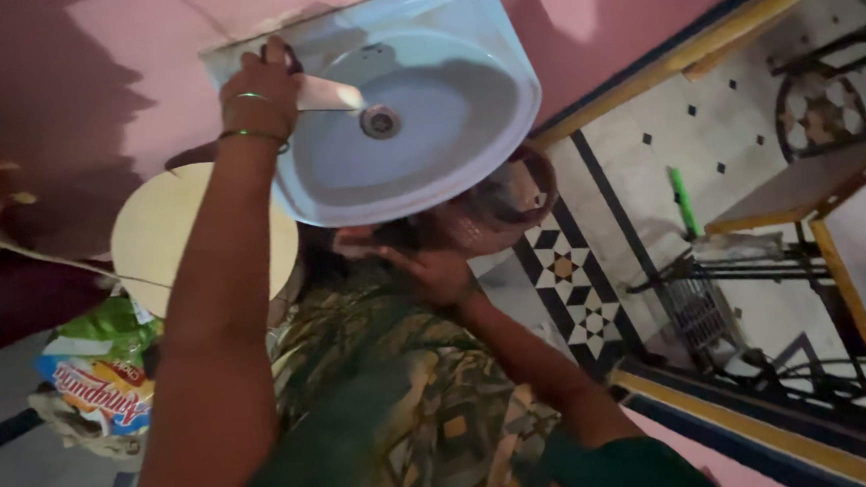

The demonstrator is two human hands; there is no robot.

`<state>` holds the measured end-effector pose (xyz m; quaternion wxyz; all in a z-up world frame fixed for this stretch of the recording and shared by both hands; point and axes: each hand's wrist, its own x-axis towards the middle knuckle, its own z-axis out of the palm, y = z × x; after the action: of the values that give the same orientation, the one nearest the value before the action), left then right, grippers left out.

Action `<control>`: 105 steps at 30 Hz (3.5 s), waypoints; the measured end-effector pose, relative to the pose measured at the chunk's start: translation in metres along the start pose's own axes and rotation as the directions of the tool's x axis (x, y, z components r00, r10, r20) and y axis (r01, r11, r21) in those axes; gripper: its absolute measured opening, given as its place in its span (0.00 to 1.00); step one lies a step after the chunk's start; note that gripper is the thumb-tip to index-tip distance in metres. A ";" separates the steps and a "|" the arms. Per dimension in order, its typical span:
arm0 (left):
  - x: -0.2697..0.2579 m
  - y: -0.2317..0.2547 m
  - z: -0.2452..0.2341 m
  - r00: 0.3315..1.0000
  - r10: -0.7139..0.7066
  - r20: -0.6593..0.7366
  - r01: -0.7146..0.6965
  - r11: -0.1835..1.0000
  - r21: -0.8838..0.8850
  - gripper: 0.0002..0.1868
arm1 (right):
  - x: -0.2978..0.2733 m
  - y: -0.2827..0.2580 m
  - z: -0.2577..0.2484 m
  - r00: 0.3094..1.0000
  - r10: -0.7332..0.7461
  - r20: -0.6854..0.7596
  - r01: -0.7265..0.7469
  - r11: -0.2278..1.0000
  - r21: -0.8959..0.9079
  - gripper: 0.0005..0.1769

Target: The person scrubs a white wall-mounted sink with a small reddish sponge under running water. They repeatedly wipe the basin and faucet area, rinsing the sponge and continuing to clean the sink surface throughout the clip.

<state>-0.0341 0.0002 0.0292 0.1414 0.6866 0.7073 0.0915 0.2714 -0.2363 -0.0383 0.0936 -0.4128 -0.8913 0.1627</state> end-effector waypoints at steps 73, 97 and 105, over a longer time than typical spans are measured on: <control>0.000 0.016 -0.005 0.991 -0.133 0.031 0.132 0.990 0.041 0.30 | 0.069 0.182 -0.152 0.740 0.655 -0.155 -0.670 0.696 -0.260 0.28; 0.038 0.035 0.020 0.934 -0.330 0.136 0.274 0.907 0.319 0.40 | 0.034 0.247 -0.149 0.645 0.758 -0.096 -0.763 0.632 -0.138 0.29; 0.023 0.036 0.020 0.961 -0.272 0.049 0.239 0.906 0.349 0.32 | 0.119 0.276 -0.133 0.801 0.552 -0.231 -0.585 0.805 -0.103 0.32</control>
<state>0.0057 0.0233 0.0197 0.0656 0.6056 0.7886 -0.0847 0.4298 0.0504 -0.0118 0.0893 -0.6817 -0.7230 0.0669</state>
